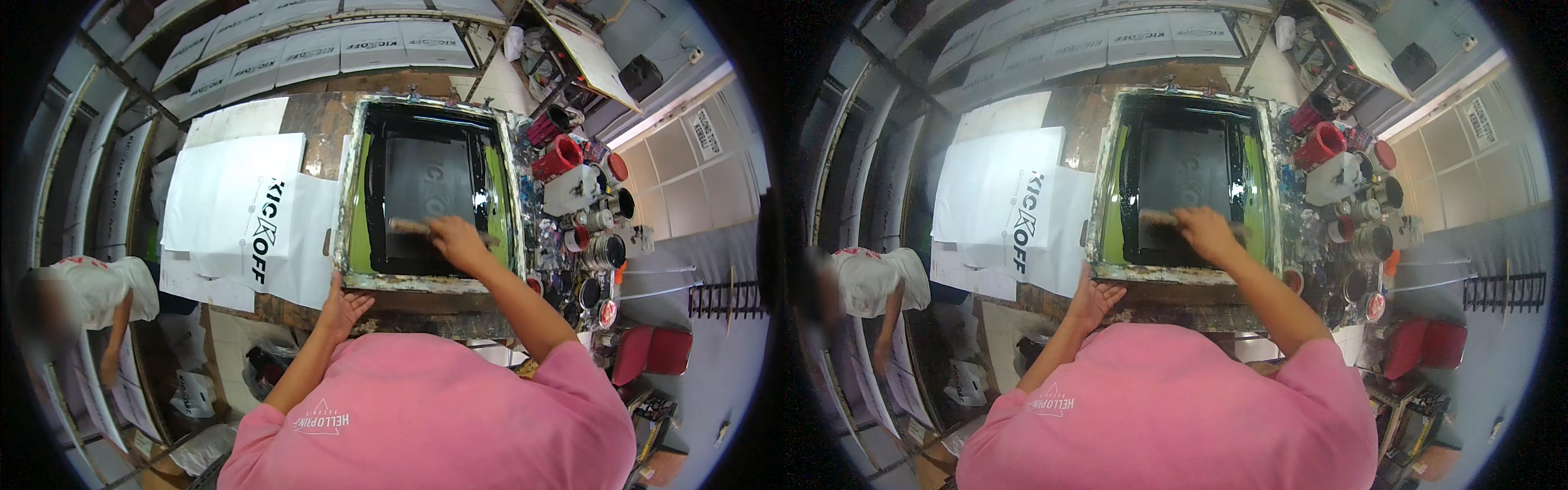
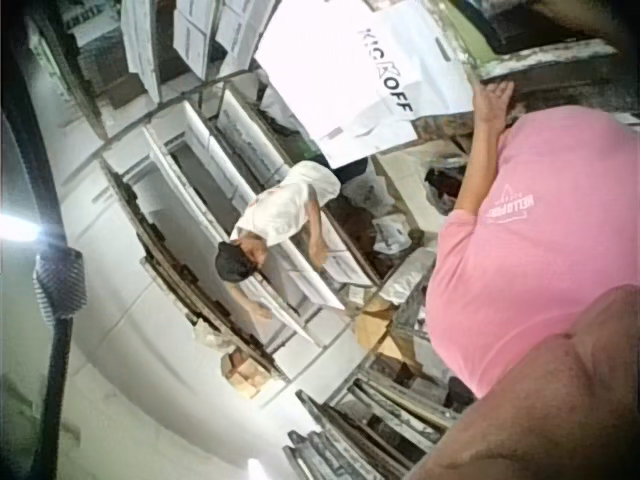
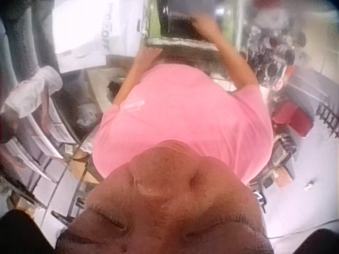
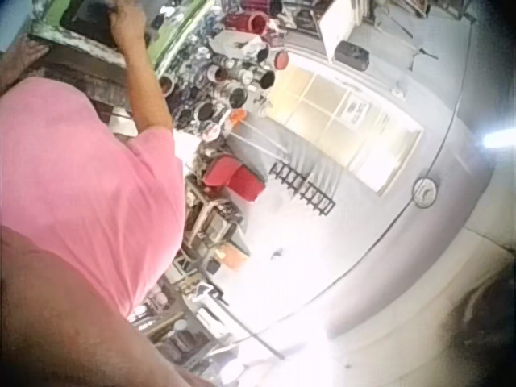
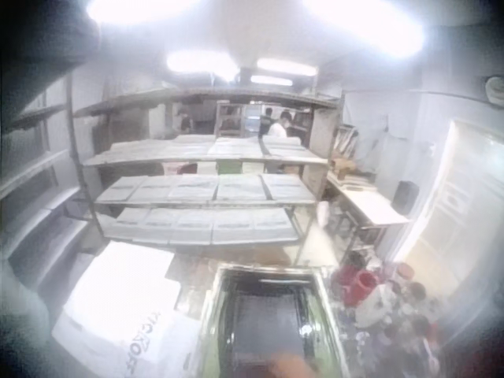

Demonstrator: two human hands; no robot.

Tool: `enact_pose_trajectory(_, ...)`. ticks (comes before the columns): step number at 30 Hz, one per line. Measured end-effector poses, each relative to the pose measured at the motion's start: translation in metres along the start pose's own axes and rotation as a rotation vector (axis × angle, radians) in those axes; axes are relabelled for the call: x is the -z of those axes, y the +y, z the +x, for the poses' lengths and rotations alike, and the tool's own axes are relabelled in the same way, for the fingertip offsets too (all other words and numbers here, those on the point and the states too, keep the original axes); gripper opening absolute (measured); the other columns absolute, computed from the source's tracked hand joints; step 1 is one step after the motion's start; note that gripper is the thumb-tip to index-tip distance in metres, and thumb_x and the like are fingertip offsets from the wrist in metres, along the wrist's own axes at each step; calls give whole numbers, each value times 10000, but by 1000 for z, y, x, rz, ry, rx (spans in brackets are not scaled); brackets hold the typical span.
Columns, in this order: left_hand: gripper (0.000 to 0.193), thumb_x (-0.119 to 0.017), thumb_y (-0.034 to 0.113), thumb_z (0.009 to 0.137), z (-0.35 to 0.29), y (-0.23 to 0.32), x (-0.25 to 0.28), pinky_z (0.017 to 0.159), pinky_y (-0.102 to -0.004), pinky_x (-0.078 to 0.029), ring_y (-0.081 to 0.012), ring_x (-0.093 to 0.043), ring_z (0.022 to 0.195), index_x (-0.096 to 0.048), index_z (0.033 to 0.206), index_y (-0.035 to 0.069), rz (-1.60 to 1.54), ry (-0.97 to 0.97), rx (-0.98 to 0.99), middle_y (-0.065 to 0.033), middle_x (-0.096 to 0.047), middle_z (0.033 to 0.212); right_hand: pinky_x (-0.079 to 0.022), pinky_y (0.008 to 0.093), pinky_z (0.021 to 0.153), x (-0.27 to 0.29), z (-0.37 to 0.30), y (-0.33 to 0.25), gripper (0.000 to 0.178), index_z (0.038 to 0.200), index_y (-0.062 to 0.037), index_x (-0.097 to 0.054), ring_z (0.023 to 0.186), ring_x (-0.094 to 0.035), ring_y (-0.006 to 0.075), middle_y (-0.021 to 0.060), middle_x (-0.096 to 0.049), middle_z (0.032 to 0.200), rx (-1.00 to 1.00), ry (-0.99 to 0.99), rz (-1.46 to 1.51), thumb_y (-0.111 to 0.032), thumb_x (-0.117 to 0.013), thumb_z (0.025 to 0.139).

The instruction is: The person performs screen printing on white bags by applying ink with a squeegee across a screen and then lifting the frame to reveal the printed logo.

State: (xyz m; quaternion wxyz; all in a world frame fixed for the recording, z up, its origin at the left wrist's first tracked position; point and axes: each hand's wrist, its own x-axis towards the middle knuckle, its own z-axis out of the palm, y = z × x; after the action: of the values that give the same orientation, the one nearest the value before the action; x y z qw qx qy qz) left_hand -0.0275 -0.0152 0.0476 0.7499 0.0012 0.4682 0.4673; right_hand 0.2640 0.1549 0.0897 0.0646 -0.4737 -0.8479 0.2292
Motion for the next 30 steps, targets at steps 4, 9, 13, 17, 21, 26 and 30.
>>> enact_pose_trajectory(4,1025,-610,708,952,30,-7,13,1184,-479,-427,-417,-431,1438,-234,1599,8,63,69,130,-313,-381,1549,-518,506,995,1,105,68,516,1408,-173,-608,1142,-632,389,161,-681,1229,98,258,-103,-141,-700,901)
enact_pose_trajectory(9,885,-692,572,961,43,-8,15,1168,-471,-443,-376,-485,1382,-339,1552,15,-10,122,239,-255,-443,1507,-550,502,907,17,234,126,425,1342,-169,-639,1085,-655,350,123,-698,1172,45,262,-281,-171,-682,920)
enact_pose_trajectory(13,867,-784,450,924,56,-15,32,1138,-485,-463,-384,-506,1327,-356,1506,-30,-84,132,293,-255,-472,1429,-549,491,881,6,282,151,384,1327,-180,-627,1022,-661,344,114,-690,1063,43,300,-344,-225,-672,948)
enact_pose_trajectory(17,855,-784,442,909,64,-22,44,1136,-481,-454,-375,-496,1312,-350,1478,-24,-90,238,361,-255,-463,1394,-561,475,850,-13,277,149,396,1287,-184,-646,1039,-647,330,91,-669,1071,49,367,-324,-318,-720,921)
enact_pose_trajectory(21,801,-739,457,909,62,-16,39,1158,-487,-422,-358,-503,1288,-363,1468,24,-53,236,405,-243,-470,1399,-566,462,832,-38,228,121,457,1283,-181,-651,1032,-634,326,89,-656,1051,50,316,-275,-316,-772,864)
enact_pose_trajectory(26,701,-738,416,912,60,-19,39,1130,-480,-453,-360,-526,1257,-428,1385,1,-63,145,286,-203,-538,1320,-528,453,905,-68,131,67,618,1326,-139,-640,1045,-599,319,91,-631,1105,70,232,-254,-251,-857,759)
enact_pose_trajectory(30,628,-719,404,923,58,-20,37,1115,-476,-465,-345,-561,1229,-482,1356,16,-8,169,231,-188,-574,1313,-489,507,1027,-94,48,30,641,1371,-116,-615,1097,-592,346,133,-631,1225,57,189,-214,-268,-835,789)
